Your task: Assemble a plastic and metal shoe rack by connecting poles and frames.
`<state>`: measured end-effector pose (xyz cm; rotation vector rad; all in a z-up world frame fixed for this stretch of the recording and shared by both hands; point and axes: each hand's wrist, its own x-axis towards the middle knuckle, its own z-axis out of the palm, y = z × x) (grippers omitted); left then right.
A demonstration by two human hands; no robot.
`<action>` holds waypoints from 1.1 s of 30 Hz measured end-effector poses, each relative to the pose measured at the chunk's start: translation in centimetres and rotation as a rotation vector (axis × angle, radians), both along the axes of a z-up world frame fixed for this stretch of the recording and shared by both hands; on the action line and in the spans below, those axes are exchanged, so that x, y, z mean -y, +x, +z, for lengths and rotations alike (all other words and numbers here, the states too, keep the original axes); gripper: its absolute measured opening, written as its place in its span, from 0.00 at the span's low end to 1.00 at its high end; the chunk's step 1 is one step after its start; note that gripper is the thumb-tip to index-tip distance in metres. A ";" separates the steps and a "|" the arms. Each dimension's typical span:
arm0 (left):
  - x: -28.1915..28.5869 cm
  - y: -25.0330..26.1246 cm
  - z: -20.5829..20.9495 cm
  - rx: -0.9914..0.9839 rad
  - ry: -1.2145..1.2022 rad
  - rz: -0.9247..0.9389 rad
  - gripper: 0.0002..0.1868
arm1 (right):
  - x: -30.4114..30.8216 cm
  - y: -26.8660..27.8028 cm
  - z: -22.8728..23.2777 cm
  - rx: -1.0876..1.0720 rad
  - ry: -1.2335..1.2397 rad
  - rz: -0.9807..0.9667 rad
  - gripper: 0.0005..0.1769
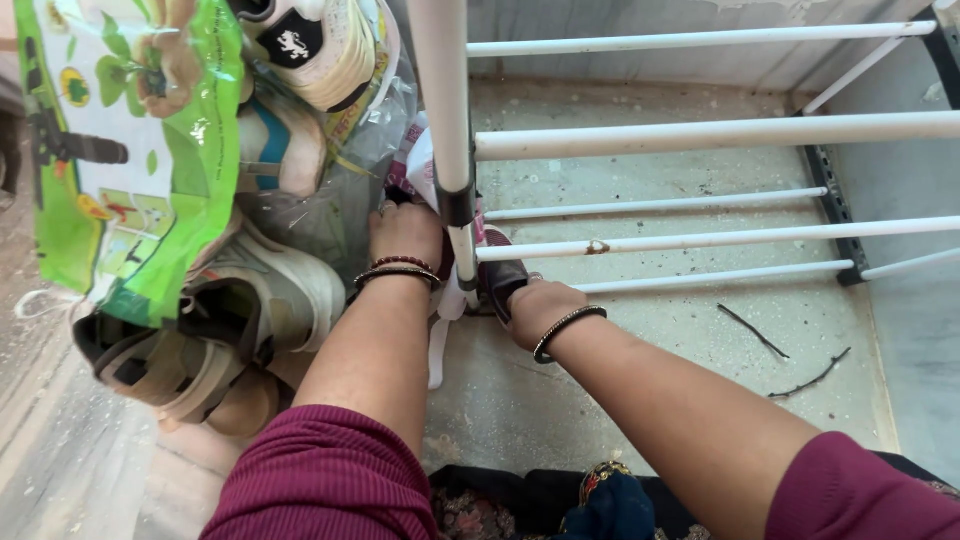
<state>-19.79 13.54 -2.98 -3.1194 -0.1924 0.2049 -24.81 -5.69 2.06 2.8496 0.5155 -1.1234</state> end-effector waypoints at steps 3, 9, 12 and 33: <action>0.6 -1.5 2.2 0.036 -0.052 0.008 0.15 | 0.0 -1.1 0.4 -0.016 -0.011 -0.045 0.23; 1.5 -4.7 4.3 -0.042 -0.052 -0.021 0.15 | 0.2 -1.3 1.4 0.169 0.087 -0.017 0.14; 2.2 -6.4 7.4 -0.231 -0.207 0.136 0.14 | -0.9 -1.7 4.7 0.165 0.119 -0.033 0.14; -4.3 -9.7 15.2 -0.233 -0.530 0.605 0.21 | -6.3 -4.0 16.6 -0.241 0.042 0.033 0.13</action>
